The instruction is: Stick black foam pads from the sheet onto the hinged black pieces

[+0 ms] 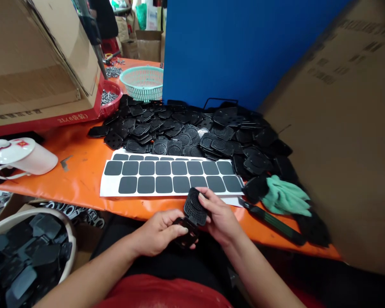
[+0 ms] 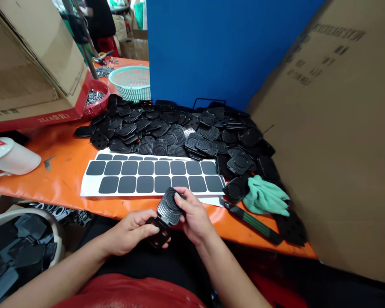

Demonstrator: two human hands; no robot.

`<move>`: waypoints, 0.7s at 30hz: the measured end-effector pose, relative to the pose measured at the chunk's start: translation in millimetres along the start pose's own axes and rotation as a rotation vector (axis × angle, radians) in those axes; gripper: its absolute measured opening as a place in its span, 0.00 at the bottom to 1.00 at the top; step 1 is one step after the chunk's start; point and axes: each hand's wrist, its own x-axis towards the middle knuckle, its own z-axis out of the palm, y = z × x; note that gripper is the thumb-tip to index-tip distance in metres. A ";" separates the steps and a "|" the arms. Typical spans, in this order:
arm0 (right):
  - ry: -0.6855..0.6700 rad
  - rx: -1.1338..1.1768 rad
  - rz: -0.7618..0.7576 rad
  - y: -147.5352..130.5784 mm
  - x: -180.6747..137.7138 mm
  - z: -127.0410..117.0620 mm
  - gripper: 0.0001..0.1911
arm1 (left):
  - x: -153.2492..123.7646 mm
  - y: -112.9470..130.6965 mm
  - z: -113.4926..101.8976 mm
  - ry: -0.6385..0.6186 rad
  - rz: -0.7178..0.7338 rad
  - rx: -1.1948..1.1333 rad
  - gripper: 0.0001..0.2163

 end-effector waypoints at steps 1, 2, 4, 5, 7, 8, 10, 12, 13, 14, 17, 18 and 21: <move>-0.006 0.033 0.042 2.8 1.7 0.0 0.20 | -0.5 1.2 -0.4 -0.005 -0.002 0.010 0.13; 0.007 0.031 0.040 5.5 1.6 -0.3 0.21 | -0.5 1.9 -1.0 -0.002 -0.009 0.021 0.12; 0.068 -0.077 -0.083 9.7 -2.8 -2.1 0.19 | 1.2 1.1 -2.5 0.029 -0.032 0.051 0.12; 0.103 -0.182 -0.198 10.8 -6.5 -3.4 0.17 | 2.7 -0.3 -3.3 0.058 -0.045 0.069 0.12; 0.147 -0.428 -0.482 10.5 -14.9 -5.9 0.14 | 6.0 -3.8 -4.5 0.121 -0.070 0.092 0.12; 0.148 -0.537 -0.610 9.1 -18.6 -6.7 0.13 | 7.2 -5.1 -4.9 0.147 -0.074 0.093 0.12; 0.136 -0.633 -0.721 4.9 -23.5 -6.9 0.12 | 7.5 -5.0 -4.5 0.151 -0.069 0.070 0.12; 0.106 -0.518 -0.577 0.2 -25.0 -6.5 0.11 | 4.7 0.0 -2.6 0.067 -0.059 0.042 0.11; 0.067 -0.409 -0.433 -1.7 -24.9 -7.0 0.11 | 2.7 3.9 -1.1 0.005 -0.054 0.041 0.11; 0.016 -0.287 -0.280 -3.0 -24.9 -8.3 0.12 | 0.9 8.1 0.7 -0.058 -0.049 0.056 0.11; -0.077 -0.079 -0.048 -1.8 -29.2 -18.9 0.16 | 0.6 16.3 8.1 -0.170 -0.012 0.233 0.10; -0.048 -0.097 -0.062 0.4 -33.0 -24.2 0.17 | 2.8 15.9 11.7 -0.173 -0.006 0.292 0.10; 0.110 -0.213 -0.130 9.8 -52.5 -45.0 0.17 | 12.3 5.3 26.0 -0.169 -0.040 0.403 0.08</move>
